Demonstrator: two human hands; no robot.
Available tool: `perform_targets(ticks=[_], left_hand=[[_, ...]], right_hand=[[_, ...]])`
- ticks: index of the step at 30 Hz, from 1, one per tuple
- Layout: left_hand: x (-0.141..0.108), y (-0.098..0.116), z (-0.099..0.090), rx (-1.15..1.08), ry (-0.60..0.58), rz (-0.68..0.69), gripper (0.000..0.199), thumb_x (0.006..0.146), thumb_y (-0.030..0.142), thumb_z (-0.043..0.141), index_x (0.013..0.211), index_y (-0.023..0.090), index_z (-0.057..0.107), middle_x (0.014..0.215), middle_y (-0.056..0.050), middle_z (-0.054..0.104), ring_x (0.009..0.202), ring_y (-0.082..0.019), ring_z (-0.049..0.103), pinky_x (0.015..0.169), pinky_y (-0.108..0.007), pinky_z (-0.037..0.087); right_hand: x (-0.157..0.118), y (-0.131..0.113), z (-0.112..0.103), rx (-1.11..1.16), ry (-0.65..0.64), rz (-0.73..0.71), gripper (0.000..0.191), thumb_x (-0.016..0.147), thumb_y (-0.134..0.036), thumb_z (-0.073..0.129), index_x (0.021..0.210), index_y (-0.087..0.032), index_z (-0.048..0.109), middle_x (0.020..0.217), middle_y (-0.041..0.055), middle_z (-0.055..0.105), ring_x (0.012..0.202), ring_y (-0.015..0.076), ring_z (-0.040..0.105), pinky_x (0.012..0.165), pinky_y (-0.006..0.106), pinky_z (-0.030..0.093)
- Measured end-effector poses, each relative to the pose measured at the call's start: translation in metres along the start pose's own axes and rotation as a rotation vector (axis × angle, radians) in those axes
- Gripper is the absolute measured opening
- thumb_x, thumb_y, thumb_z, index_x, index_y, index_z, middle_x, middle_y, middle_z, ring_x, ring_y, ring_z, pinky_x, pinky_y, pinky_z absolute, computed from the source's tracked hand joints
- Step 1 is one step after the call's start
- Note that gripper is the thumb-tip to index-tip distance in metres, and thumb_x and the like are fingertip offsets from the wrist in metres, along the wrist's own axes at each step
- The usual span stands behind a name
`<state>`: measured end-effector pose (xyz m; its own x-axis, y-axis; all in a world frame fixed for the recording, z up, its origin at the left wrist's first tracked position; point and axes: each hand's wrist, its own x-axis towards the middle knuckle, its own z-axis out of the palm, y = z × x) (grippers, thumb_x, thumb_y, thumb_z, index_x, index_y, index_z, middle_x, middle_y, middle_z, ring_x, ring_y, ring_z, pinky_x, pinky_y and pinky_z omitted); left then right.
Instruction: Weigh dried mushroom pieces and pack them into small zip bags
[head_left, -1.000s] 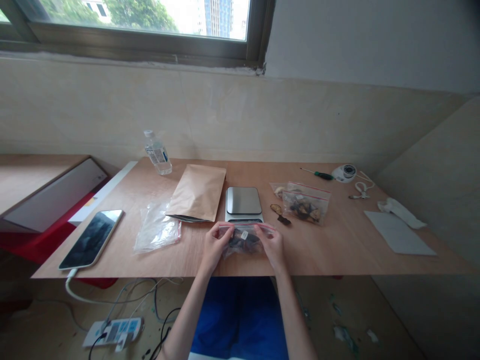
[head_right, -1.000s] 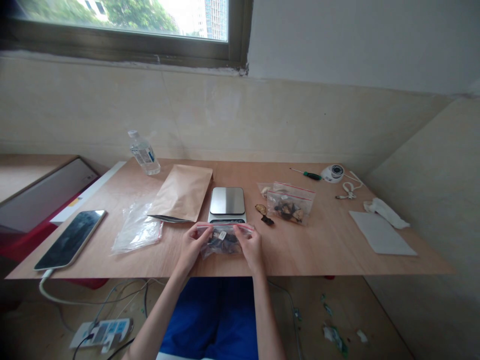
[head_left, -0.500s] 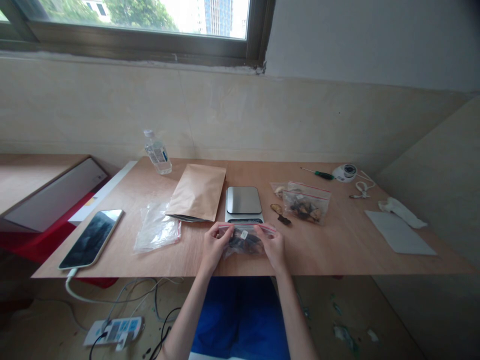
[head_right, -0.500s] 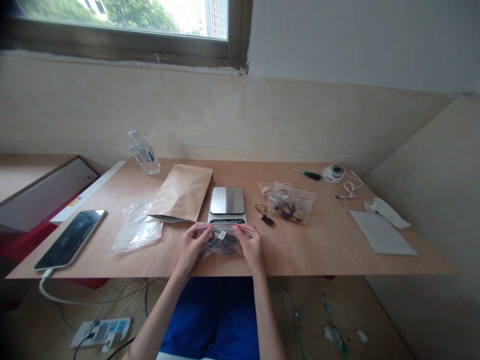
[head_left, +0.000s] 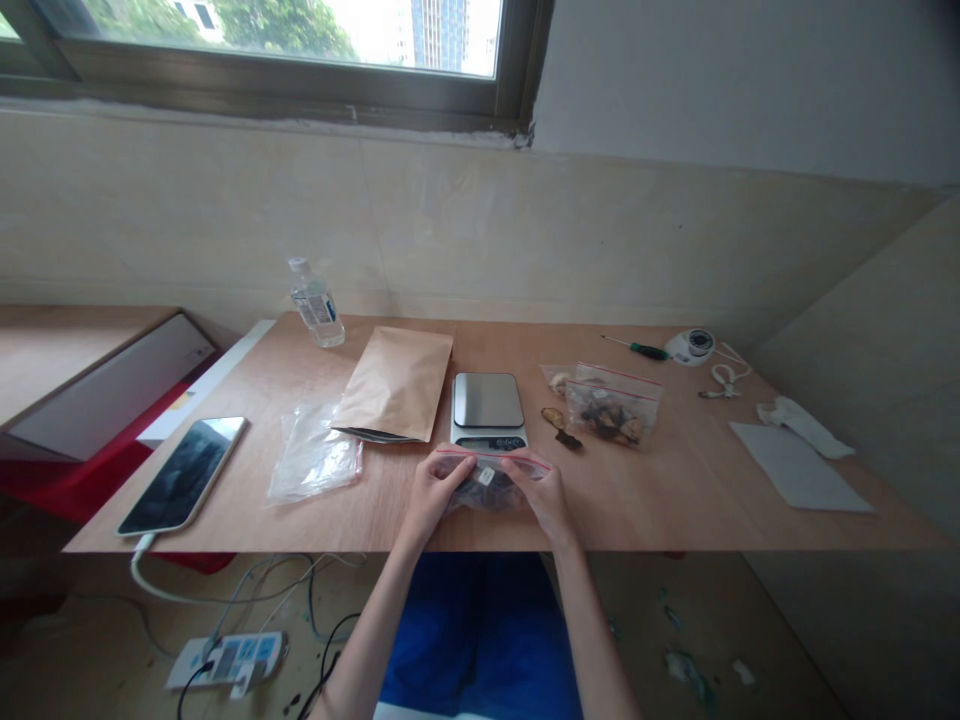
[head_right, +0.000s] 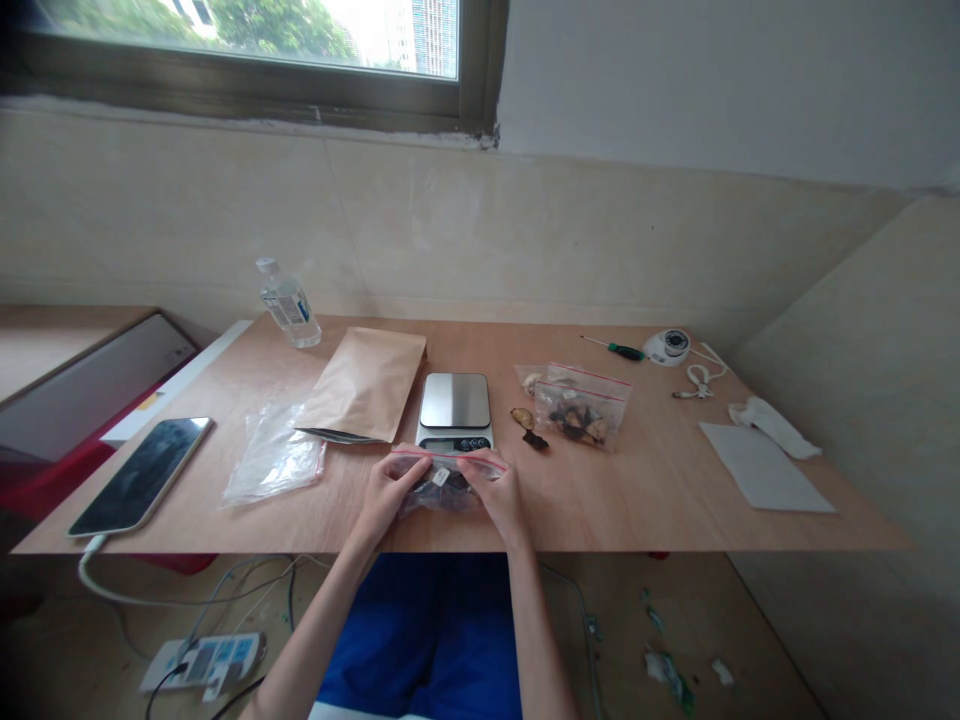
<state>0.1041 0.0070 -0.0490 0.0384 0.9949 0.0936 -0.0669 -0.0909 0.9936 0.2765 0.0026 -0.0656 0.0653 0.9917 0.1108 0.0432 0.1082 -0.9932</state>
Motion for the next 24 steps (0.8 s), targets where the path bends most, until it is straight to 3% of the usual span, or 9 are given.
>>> perform_targets(ticks=[12, 24], left_hand=[[-0.0020, -0.0017, -0.0014, 0.121, 0.046, 0.068, 0.021, 0.077, 0.036, 0.066, 0.081, 0.016, 0.071, 0.079, -0.005, 0.067, 0.075, -0.016, 0.062, 0.067, -0.023, 0.047], [-0.0011, 0.0022, 0.0002, 0.035, -0.061, 0.010, 0.023, 0.076, 0.037, 0.066, 0.082, 0.015, 0.069, 0.083, -0.006, 0.066, 0.076, -0.016, 0.062, 0.066, -0.023, 0.047]], right_hand=[[-0.0006, 0.0012, 0.0044, -0.100, 0.128, -0.102, 0.017, 0.076, -0.034, 0.067, 0.073, -0.018, 0.066, 0.076, 0.0025, 0.061, 0.074, 0.0166, 0.059, 0.069, 0.026, 0.047], [0.0029, -0.0017, 0.0059, -0.019, -0.030, -0.051, 0.020, 0.076, -0.037, 0.067, 0.082, -0.019, 0.070, 0.083, 0.0053, 0.070, 0.082, 0.0202, 0.065, 0.077, 0.032, 0.051]])
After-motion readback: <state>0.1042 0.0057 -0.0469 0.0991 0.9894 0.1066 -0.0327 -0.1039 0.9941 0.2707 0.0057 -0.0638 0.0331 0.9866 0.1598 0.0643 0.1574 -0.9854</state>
